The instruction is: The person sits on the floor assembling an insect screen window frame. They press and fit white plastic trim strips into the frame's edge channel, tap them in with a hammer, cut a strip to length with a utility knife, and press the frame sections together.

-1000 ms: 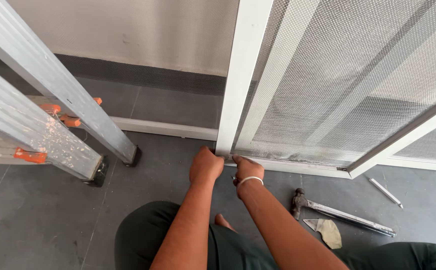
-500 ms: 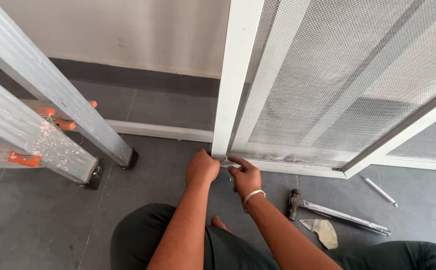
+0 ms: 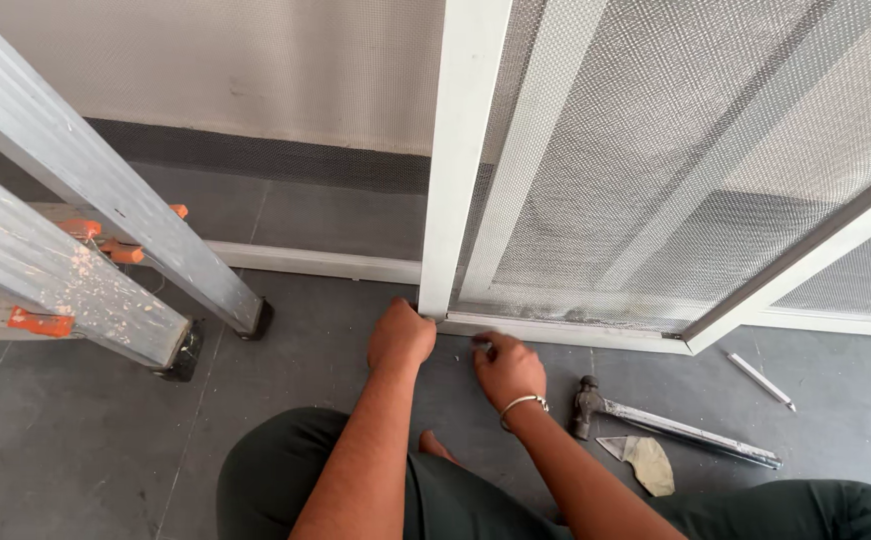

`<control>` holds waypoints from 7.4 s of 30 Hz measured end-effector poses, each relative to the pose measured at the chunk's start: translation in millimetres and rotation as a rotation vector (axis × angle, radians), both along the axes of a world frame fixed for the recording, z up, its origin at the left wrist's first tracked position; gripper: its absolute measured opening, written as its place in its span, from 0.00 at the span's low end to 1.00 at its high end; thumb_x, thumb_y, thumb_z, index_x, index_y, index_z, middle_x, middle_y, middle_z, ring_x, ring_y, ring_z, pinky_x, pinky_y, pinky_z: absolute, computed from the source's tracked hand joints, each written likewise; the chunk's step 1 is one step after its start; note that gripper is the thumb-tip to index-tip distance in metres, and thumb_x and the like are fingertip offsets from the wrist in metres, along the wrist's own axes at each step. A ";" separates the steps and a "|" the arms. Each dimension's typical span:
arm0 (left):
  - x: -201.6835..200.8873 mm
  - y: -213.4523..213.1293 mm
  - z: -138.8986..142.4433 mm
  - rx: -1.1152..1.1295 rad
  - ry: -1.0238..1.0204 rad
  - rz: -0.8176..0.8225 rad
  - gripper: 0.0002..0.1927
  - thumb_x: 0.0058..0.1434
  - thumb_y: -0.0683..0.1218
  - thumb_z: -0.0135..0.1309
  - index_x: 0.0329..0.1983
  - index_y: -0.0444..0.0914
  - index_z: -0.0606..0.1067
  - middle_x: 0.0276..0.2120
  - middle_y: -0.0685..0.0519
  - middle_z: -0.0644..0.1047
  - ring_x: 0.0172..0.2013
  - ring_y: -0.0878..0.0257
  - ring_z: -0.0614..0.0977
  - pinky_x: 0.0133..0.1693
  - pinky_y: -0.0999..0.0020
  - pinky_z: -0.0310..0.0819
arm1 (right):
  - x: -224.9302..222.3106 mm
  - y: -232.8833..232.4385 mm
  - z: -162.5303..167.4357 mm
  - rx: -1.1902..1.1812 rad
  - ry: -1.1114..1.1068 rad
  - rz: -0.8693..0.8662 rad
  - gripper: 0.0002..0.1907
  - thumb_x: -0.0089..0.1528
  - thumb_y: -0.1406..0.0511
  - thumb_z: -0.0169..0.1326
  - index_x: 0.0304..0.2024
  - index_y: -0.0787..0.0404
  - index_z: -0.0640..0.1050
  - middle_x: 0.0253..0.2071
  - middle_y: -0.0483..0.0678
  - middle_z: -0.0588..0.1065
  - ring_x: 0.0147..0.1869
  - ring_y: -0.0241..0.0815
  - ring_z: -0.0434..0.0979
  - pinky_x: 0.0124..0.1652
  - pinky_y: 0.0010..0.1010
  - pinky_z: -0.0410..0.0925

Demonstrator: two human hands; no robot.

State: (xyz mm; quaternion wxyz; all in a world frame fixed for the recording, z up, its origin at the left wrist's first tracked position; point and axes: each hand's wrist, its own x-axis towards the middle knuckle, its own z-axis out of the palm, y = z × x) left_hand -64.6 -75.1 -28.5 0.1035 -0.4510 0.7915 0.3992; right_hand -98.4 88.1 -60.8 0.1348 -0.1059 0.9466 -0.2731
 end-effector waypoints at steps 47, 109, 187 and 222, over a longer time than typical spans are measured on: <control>0.8 4.5 7.2 -0.010 -0.062 -0.037 0.23 0.65 0.51 0.52 0.59 0.36 0.69 0.53 0.43 0.79 0.53 0.45 0.82 0.49 0.47 0.78 | 23.4 -13.5 -2.8 -0.008 0.159 0.208 0.29 0.60 0.62 0.56 0.64 0.40 0.72 0.40 0.43 0.77 0.41 0.50 0.80 0.40 0.45 0.74; -6.6 -0.5 -17.1 -0.064 0.046 -0.022 0.22 0.67 0.52 0.52 0.59 0.37 0.66 0.48 0.40 0.81 0.50 0.42 0.83 0.47 0.43 0.77 | 7.1 -52.6 -17.0 -0.231 0.323 -0.135 0.09 0.59 0.58 0.60 0.41 0.46 0.85 0.37 0.43 0.78 0.38 0.50 0.80 0.37 0.43 0.72; -1.7 4.5 4.8 -0.124 -0.013 -0.007 0.19 0.63 0.51 0.57 0.55 0.42 0.71 0.50 0.47 0.80 0.50 0.47 0.82 0.45 0.47 0.79 | 9.2 -36.6 -11.6 -0.237 0.431 -0.051 0.05 0.60 0.59 0.61 0.37 0.49 0.84 0.36 0.40 0.79 0.36 0.47 0.81 0.35 0.39 0.73; -4.7 4.2 4.9 -0.096 -0.025 -0.019 0.23 0.64 0.49 0.56 0.59 0.38 0.68 0.51 0.45 0.79 0.49 0.46 0.83 0.44 0.47 0.80 | 7.3 -45.2 -23.5 -0.199 0.724 0.089 0.04 0.61 0.62 0.61 0.36 0.53 0.82 0.35 0.43 0.77 0.38 0.47 0.80 0.35 0.38 0.73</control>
